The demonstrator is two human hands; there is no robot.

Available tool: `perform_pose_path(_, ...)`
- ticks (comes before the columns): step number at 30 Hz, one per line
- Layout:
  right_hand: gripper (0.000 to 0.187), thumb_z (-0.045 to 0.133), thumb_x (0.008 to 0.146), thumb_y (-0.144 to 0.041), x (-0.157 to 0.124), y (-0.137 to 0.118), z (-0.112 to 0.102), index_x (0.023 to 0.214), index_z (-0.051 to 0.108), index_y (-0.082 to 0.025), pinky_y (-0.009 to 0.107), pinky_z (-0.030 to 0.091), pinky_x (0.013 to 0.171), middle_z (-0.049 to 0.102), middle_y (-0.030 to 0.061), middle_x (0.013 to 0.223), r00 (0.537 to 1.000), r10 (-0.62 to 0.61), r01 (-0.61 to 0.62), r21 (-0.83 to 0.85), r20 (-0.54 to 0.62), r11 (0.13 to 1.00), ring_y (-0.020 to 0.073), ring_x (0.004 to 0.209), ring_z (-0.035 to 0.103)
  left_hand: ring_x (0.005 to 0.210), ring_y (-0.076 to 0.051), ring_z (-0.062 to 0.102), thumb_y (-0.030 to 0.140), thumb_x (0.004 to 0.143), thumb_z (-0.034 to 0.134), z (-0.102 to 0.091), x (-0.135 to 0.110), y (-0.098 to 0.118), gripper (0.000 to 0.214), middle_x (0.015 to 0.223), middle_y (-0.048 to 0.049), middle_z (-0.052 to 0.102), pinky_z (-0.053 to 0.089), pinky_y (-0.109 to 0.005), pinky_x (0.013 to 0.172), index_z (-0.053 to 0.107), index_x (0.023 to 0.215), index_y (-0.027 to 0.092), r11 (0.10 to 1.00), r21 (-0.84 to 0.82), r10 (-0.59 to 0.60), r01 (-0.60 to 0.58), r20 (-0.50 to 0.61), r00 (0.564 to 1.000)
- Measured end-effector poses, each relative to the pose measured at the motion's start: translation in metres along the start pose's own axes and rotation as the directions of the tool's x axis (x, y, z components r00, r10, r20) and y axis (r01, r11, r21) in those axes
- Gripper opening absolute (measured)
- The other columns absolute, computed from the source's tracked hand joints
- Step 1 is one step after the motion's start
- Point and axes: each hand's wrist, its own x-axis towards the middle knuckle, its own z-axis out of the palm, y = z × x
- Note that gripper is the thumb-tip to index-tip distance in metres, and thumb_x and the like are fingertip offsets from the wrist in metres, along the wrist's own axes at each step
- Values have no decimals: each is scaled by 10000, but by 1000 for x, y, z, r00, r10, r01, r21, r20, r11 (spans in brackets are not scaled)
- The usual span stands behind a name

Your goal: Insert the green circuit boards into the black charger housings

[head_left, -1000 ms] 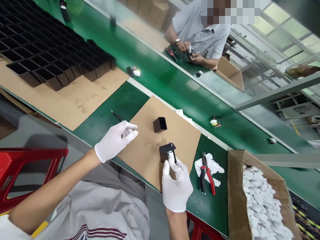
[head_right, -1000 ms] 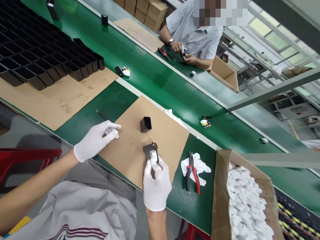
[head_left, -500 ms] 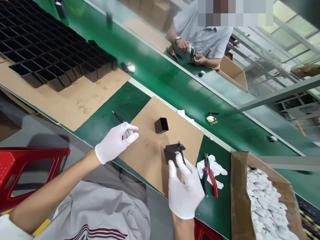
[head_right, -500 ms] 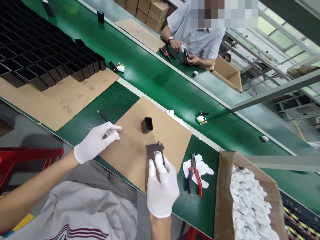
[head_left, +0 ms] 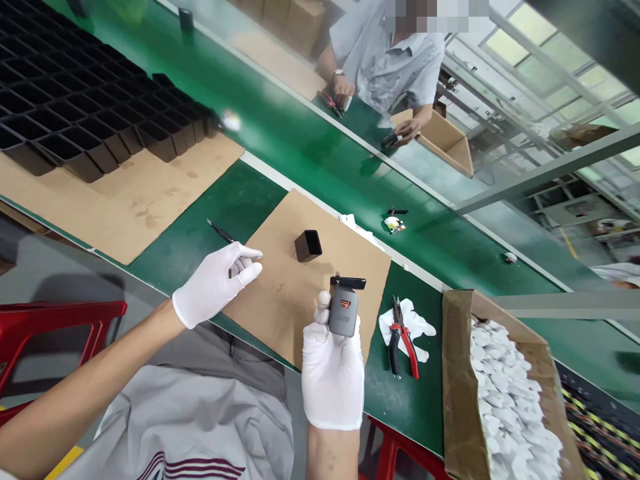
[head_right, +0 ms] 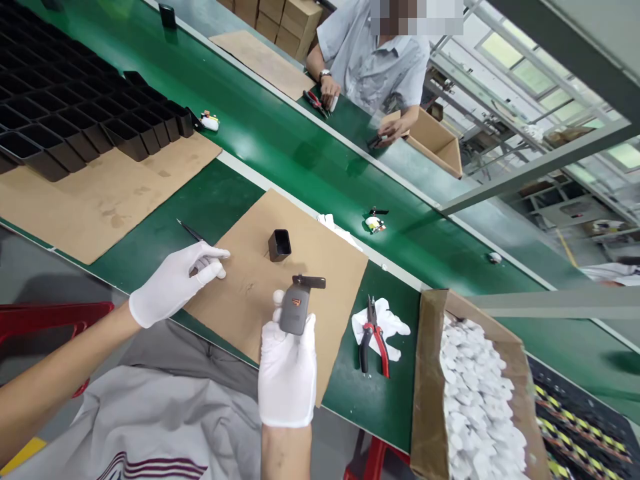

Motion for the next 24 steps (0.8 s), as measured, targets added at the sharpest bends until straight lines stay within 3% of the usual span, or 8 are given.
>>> perform_pose_path(3, 355, 749, 1020, -537, -1, 0, -3, 1265, 816, -288, 199, 652, 835, 794, 71, 1356, 993, 101, -110, 168, 60, 980, 119, 1084, 761, 953, -245, 718, 626, 1025, 560, 1, 0, 0, 520, 988, -71, 787, 570, -397, 890, 712, 1248, 181, 1000, 6, 2, -2, 0, 1000)
perform_pose_path(7, 333, 758, 1022, -483, -3, 2, -4, 1286, 805, -285, 182, 628, 838, 789, 67, 1359, 995, 89, -95, 164, 41, 982, 108, 1105, 745, 945, -245, 715, 620, 1022, 559, 1, 2, 0, 523, 983, -74, 779, 569, -399, 891, 712, 1244, 172, 1000, 1, 0, 0, -2, 1000)
perform_pose_path(11, 468, 683, 1002, -654, -2, 2, 1, 1227, 805, -262, 356, 663, 873, 809, 99, 1264, 987, -132, 107, -241, -87, 964, 221, 1120, 757, 908, -236, 714, 569, 1022, 556, -1, 0, 2, 458, 965, -61, 764, 582, -397, 865, 708, 1227, 189, 1000, 27, 10, -9, -21, 1000)
perform_pose_path(14, 504, 831, 889, -596, -2, 4, -1, 1208, 795, -207, 391, 646, 898, 821, 102, 1162, 905, -371, 218, -522, -208, 824, 250, 1033, 759, 947, -254, 735, 461, 932, 683, 7, -12, 9, 409, 1013, -62, 758, 608, -426, 909, 680, 1259, 216, 985, 100, 148, -142, -51, 988)
perform_pose_path(17, 489, 929, 801, -450, -8, 12, -7, 1202, 807, -198, 381, 646, 926, 835, 105, 1175, 864, -463, 257, -619, -196, 742, 260, 1028, 777, 1256, -349, 715, 357, 769, 862, 35, -29, 21, 703, 1327, -127, 738, 590, -510, 1096, 603, 1414, 251, 955, 114, 272, -273, 26, 962)
perform_pose_path(19, 393, 901, 827, -406, -14, 19, -10, 1162, 829, -213, 375, 666, 899, 848, 101, 1156, 878, -475, 309, -685, -61, 660, 269, 1017, 804, 1299, -373, 704, 268, 762, 847, 58, -36, 30, 700, 1403, -154, 706, 601, -512, 1092, 602, 1417, 249, 962, 107, 244, -252, 85, 966)
perform_pose_path(21, 312, 855, 872, -357, -18, 19, -18, 1160, 838, -237, 351, 675, 852, 853, 73, 1087, 870, -478, 401, -736, 119, 546, 245, 944, 815, 1047, -314, 778, 233, 839, 765, 78, -37, 37, 333, 1157, -106, 763, 644, -445, 920, 681, 1161, 254, 974, 114, 174, -193, 157, 972)
perform_pose_path(24, 247, 735, 980, -382, -13, -3, -45, 1170, 833, -258, 353, 655, 918, 846, 59, 1063, 788, -543, 457, -867, 291, 198, 221, 948, 806, 880, -271, 775, 246, 817, 794, 93, -32, 40, 226, 960, -33, 741, 640, -395, 795, 628, 969, 266, 990, 111, 70, -89, 166, 984)
